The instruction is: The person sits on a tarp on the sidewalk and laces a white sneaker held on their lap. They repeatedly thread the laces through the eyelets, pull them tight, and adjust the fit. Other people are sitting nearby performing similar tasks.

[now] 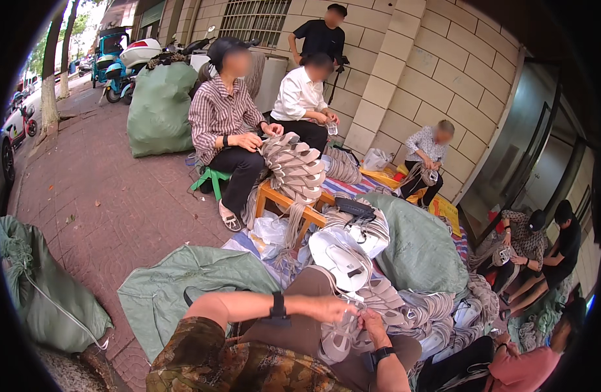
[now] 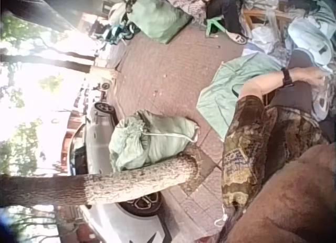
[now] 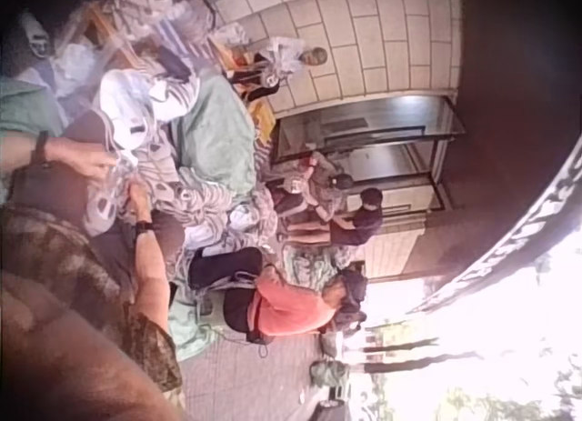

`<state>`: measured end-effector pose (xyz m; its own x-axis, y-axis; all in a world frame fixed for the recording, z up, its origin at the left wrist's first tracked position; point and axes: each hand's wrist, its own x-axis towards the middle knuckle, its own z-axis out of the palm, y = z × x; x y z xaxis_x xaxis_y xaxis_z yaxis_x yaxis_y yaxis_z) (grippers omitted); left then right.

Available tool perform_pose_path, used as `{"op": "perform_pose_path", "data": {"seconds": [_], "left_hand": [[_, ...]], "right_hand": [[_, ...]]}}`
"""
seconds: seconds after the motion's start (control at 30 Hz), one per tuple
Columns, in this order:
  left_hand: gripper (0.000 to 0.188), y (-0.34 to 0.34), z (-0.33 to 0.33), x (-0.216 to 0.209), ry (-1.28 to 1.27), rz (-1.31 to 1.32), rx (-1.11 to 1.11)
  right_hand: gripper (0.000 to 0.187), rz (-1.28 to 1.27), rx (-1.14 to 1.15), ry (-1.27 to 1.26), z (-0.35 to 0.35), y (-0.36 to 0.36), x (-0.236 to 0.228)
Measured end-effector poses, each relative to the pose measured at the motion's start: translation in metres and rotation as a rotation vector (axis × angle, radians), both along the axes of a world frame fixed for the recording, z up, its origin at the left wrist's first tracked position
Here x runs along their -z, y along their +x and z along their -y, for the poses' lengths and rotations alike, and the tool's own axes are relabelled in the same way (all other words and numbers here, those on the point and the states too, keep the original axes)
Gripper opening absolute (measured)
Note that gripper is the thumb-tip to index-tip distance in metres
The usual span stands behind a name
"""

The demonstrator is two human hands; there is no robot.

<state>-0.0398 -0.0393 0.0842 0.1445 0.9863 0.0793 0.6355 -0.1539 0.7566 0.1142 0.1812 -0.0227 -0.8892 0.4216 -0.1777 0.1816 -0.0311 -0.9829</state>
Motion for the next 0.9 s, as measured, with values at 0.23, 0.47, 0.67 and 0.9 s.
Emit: {"op": "perform_pose_path", "data": {"seconds": [0.23, 0.47, 0.67, 0.9], "left_hand": [[0.068, -0.037, 0.05, -0.157, 0.771, 0.126, -0.613], [0.065, -0.047, 0.076, -0.212, 1.054, 0.235, -0.715], [0.031, -0.025, 0.035, -0.068, 0.405, 0.015, -0.42], [0.035, 0.036, 0.002, 0.102, 0.154, -0.272, -0.07]], "right_hand": [[0.019, 0.006, 0.018, 0.03, -0.003, 0.008, -0.002], [0.022, -0.003, -0.012, -0.018, 0.004, 0.007, -0.003], [0.022, 0.013, 0.004, 0.018, -0.009, 0.01, 0.002], [0.018, 0.046, -0.001, 0.057, -0.002, 0.002, 0.001]]}}
